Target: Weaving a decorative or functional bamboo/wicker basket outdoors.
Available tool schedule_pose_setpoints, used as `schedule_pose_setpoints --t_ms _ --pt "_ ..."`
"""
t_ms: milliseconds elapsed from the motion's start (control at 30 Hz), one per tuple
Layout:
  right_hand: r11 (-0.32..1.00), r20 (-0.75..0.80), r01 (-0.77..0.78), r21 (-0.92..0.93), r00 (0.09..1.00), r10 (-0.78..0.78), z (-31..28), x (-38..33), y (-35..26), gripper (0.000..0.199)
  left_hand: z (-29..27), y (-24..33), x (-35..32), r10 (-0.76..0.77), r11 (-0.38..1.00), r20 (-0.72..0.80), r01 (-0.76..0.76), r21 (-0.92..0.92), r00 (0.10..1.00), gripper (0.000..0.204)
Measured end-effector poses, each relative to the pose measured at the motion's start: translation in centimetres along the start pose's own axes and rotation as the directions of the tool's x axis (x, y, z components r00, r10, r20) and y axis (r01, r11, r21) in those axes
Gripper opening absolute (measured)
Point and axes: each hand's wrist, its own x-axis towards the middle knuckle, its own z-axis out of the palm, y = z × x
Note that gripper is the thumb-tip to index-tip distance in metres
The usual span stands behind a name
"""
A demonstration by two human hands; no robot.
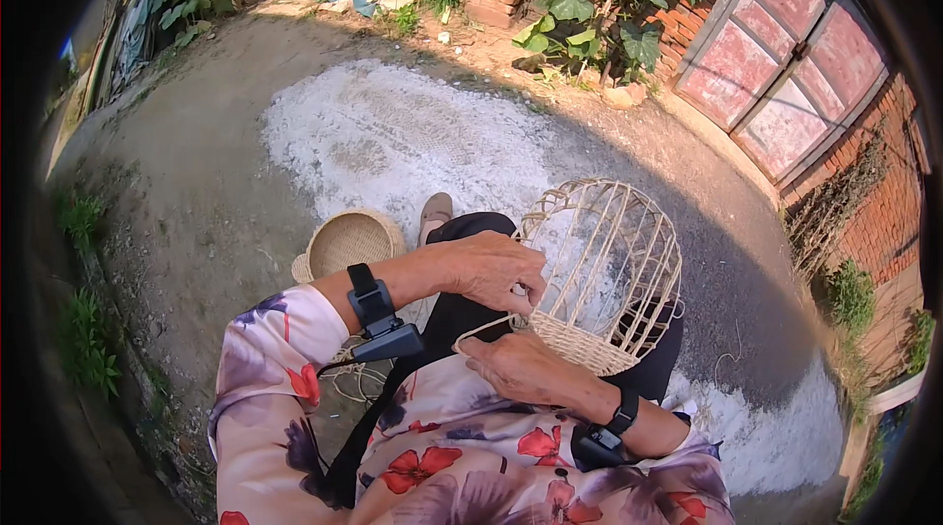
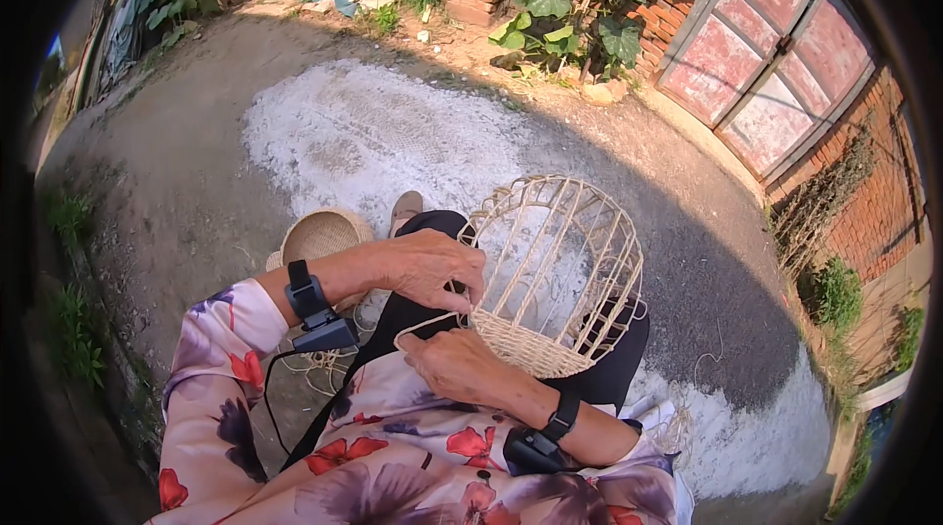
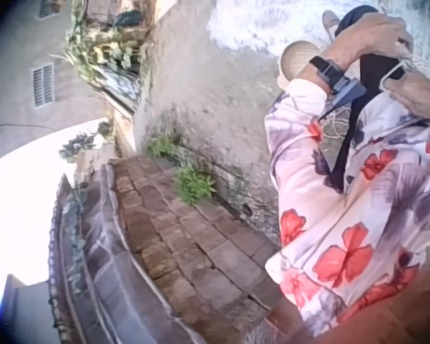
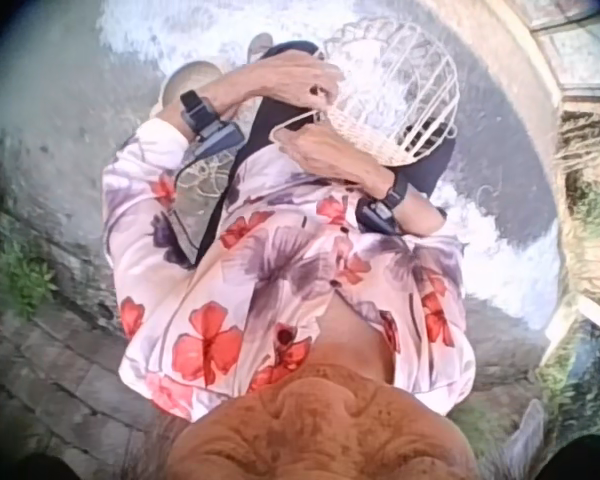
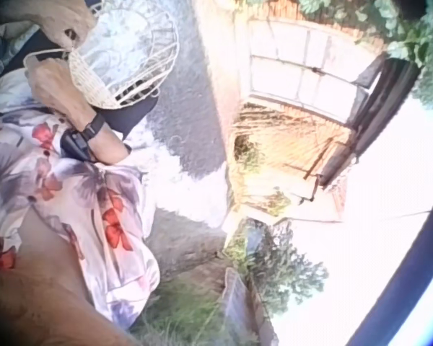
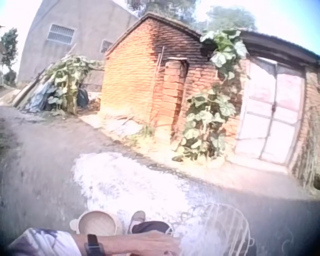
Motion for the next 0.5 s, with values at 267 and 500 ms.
schedule_pose_setpoints --t_ms 267,500 --pt "0.996 0.046 0.017 -0.091 0.999 -0.013 0.6 1.7 1.5 0.013 -0.6 0.4 0.4 0.020 1.000 0.058 -0.021 0.015 0.998 0.021" --pt "0.999 -0.165 0.030 0.028 0.986 -0.025 -4.6 -2.6 1.8 0.018 1.7 -0.1 -0.7 0.069 0.997 -0.128 -0.063 0.052 0.989 0.025"
